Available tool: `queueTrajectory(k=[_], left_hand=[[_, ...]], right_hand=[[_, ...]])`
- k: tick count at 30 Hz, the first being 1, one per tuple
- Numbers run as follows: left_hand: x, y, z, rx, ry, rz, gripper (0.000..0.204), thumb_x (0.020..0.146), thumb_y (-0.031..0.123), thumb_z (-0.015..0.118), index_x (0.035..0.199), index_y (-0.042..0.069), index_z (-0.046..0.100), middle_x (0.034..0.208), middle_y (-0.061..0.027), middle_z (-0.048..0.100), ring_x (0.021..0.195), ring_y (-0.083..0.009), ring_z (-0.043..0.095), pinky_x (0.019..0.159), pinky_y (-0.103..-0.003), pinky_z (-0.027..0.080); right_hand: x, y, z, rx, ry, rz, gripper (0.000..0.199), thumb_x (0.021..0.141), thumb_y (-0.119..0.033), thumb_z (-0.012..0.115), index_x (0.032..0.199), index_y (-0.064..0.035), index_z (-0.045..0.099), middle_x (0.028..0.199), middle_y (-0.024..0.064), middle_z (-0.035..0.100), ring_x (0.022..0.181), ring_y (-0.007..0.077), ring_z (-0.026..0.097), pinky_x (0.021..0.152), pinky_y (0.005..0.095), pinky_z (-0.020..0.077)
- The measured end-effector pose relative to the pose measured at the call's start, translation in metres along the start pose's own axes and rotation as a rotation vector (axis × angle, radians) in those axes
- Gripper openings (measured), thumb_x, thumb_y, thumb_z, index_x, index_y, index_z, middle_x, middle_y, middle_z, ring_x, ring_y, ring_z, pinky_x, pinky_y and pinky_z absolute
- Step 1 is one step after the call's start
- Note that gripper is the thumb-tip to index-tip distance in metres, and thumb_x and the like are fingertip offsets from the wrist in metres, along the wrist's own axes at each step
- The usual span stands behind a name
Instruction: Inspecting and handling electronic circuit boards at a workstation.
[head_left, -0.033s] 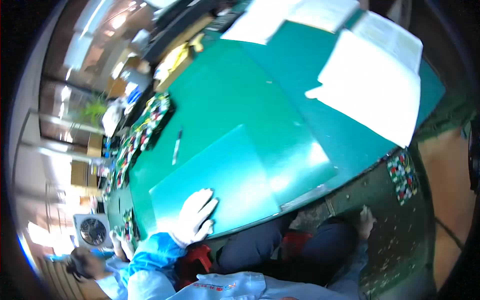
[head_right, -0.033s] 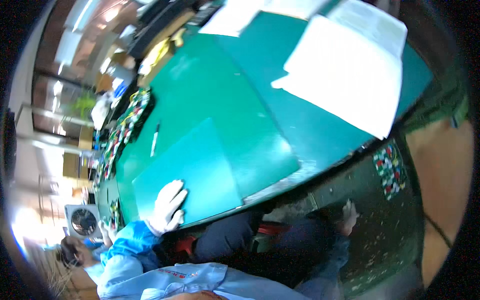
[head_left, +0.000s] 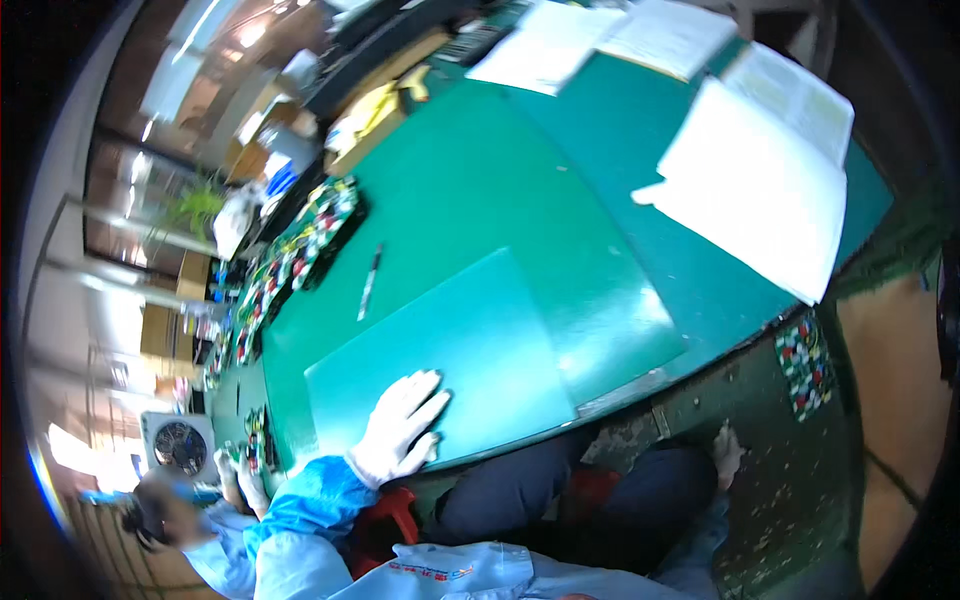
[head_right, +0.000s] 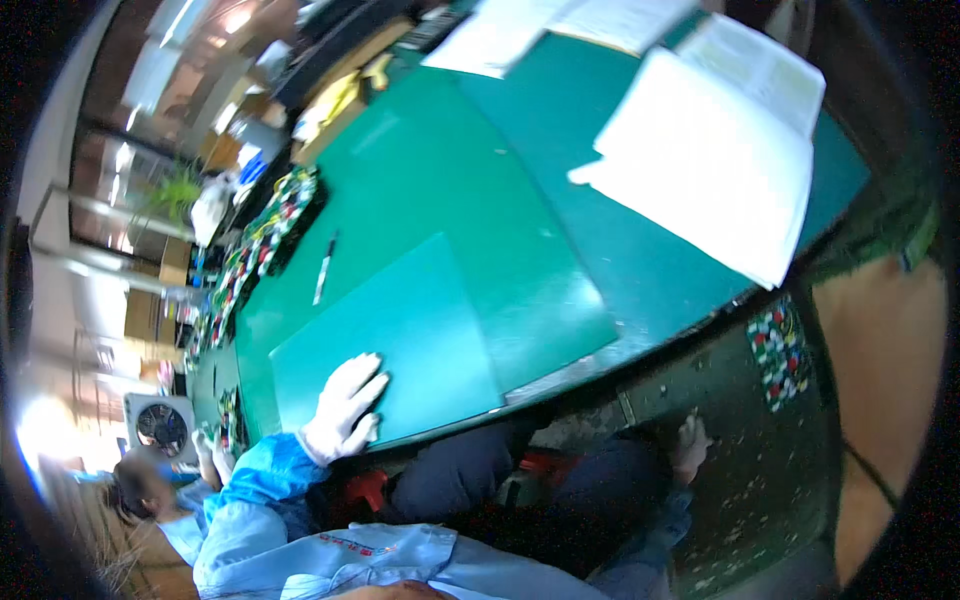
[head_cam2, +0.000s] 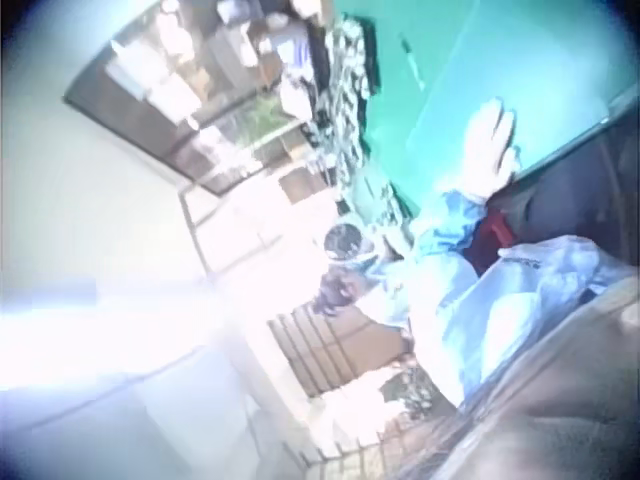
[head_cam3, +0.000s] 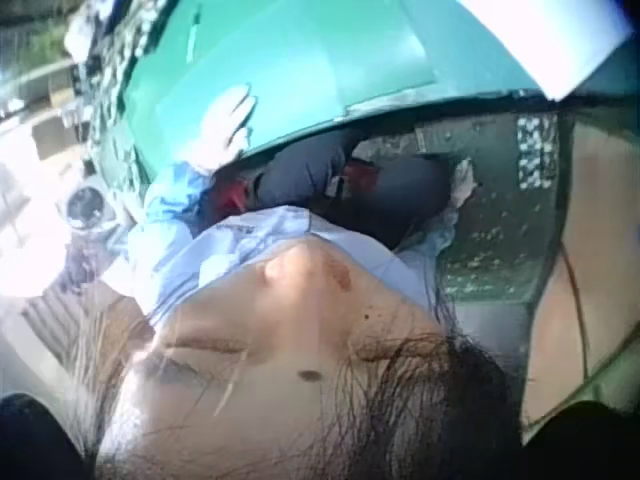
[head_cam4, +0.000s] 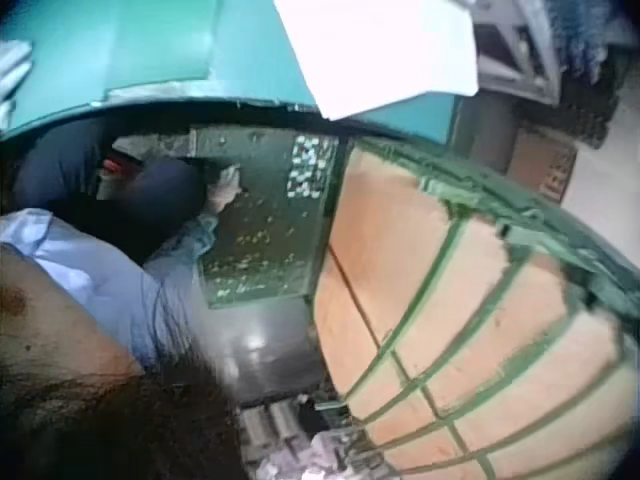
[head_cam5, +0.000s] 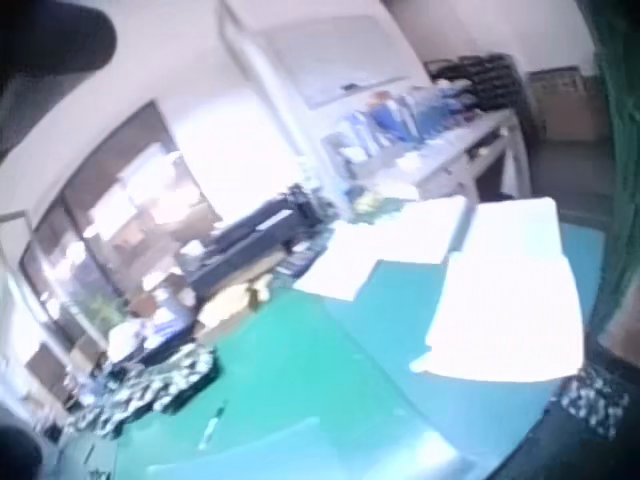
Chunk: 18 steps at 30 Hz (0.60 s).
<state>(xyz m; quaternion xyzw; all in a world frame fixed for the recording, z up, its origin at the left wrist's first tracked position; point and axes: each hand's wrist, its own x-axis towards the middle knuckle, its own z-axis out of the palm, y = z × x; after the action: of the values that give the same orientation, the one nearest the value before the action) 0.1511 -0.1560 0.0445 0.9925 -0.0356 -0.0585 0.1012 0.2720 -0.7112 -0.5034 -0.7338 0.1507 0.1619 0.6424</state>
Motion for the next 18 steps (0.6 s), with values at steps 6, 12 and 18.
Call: queueTrajectory(k=[6, 12, 18], left_hand=[[-0.032, -0.006, 0.013, -0.107, 0.225, 0.019, 0.056, 0.085, 0.021, 0.060, 0.136, 0.002, 0.049, 0.144, -0.0222, 0.042, 0.134, -0.0411, 0.039, 0.110, -0.049, 0.033], [-0.034, -0.041, 0.032, -0.169, 0.571, 0.151, 0.049, 0.083, 0.009, 0.063, 0.130, 0.000, 0.053, 0.133, -0.0242, 0.051, 0.123, -0.0414, 0.050, 0.103, -0.046, 0.042], [-0.008, -0.139, 0.014, -0.002, 1.069, -0.023, 0.055, 0.076, 0.001, 0.063, 0.130, 0.001, 0.053, 0.128, -0.0242, 0.054, 0.119, -0.0440, 0.053, 0.100, -0.047, 0.045]], right_hand=[[-0.035, -0.054, -0.014, -0.757, 0.151, -0.344, 0.046, 0.094, -0.024, 0.054, 0.133, -0.0003, 0.053, 0.117, 0.0177, 0.065, 0.105, 0.0309, 0.064, 0.091, 0.0402, 0.0507], [-0.148, -0.288, 0.025, -0.002, 0.359, 0.031, 0.045, 0.098, -0.029, 0.044, 0.133, -0.0024, 0.054, 0.116, 0.0155, 0.066, 0.064, 0.0100, 0.057, 0.047, 0.0234, 0.0403], [-0.197, -0.399, 0.049, -0.066, 0.342, -0.313, 0.047, 0.098, -0.034, 0.046, 0.133, -0.0032, 0.054, 0.104, 0.0116, 0.069, 0.055, 0.0054, 0.048, 0.042, 0.0183, 0.0305]])
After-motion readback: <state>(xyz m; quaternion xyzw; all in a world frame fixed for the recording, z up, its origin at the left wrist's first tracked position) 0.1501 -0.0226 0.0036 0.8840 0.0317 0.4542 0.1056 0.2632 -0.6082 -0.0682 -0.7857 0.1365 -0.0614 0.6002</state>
